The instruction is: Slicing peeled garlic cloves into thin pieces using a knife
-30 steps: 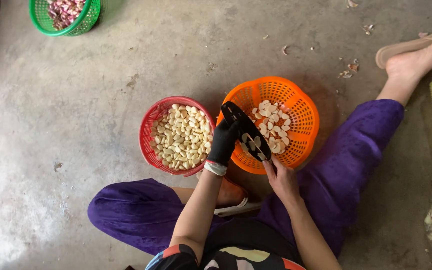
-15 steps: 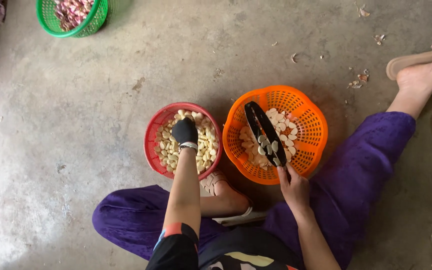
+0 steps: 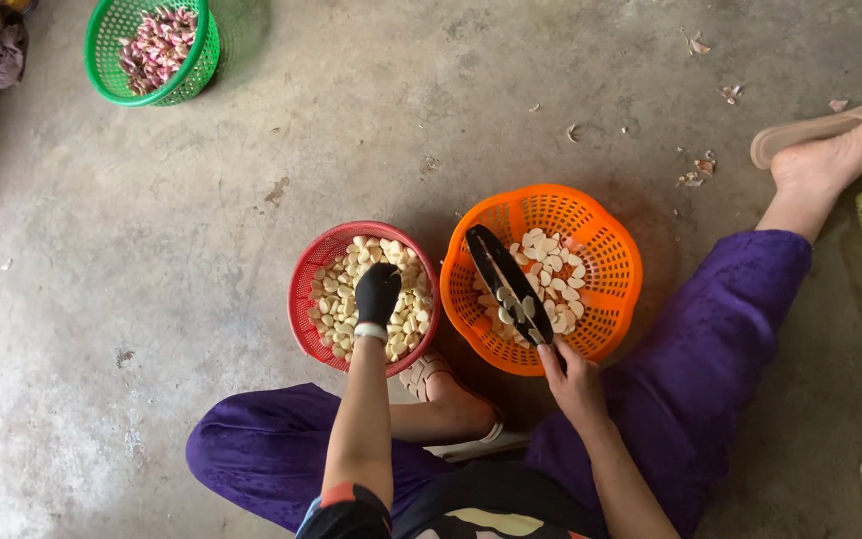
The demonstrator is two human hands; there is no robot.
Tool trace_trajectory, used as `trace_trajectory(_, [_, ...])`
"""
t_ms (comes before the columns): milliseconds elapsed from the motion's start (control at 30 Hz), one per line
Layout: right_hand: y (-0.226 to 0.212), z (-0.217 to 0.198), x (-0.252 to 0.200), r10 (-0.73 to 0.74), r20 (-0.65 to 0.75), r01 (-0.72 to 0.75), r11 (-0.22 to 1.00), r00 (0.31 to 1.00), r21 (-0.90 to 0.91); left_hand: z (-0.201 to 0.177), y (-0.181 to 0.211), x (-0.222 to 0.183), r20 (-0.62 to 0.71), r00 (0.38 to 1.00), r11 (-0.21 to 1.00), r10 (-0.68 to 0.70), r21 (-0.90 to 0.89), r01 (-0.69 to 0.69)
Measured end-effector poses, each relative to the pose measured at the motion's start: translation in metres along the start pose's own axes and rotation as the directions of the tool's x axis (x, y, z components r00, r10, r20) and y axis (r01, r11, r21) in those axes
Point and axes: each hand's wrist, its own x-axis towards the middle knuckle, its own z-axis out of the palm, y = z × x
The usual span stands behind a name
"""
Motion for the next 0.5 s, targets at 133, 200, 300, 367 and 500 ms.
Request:
trace_trajectory(133, [0.005, 0.01, -0.006, -0.053, 0.05, 0.052, 0.998, 0.997, 0.028, -0.08, 0.089, -0.07, 0.146, 0.952, 0.473, -0.268, -0.841, 0.262])
trace_trajectory(200, [-0.004, 0.012, -0.008, -0.107, 0.062, 0.105, 0.994, 0.992, 0.027, -0.103, 0.129, -0.094, 0.167, 0.96, 0.314, -0.225, -0.92, 0.233])
trace_trajectory(300, [-0.017, 0.012, -0.008, -0.167, 0.079, 0.157, 0.98, 0.983, 0.121, -0.1, 0.152, -0.107, 0.237, 0.964, 0.294, -0.122, -0.919, 0.263])
trace_trajectory(367, [-0.02, 0.007, -0.008, -0.182, 0.081, 0.173, 0.98, 0.98, 0.103, -0.105, 0.166, -0.111, 0.375, 0.917, 0.401, -0.136, -0.825, 0.397])
trace_trajectory(500, [-0.013, -0.001, -0.007, -0.158, 0.08, 0.144, 0.977, 0.984, 0.155, -0.1, 0.181, -0.114, 0.361, 0.924, 0.328, -0.124, -0.864, 0.382])
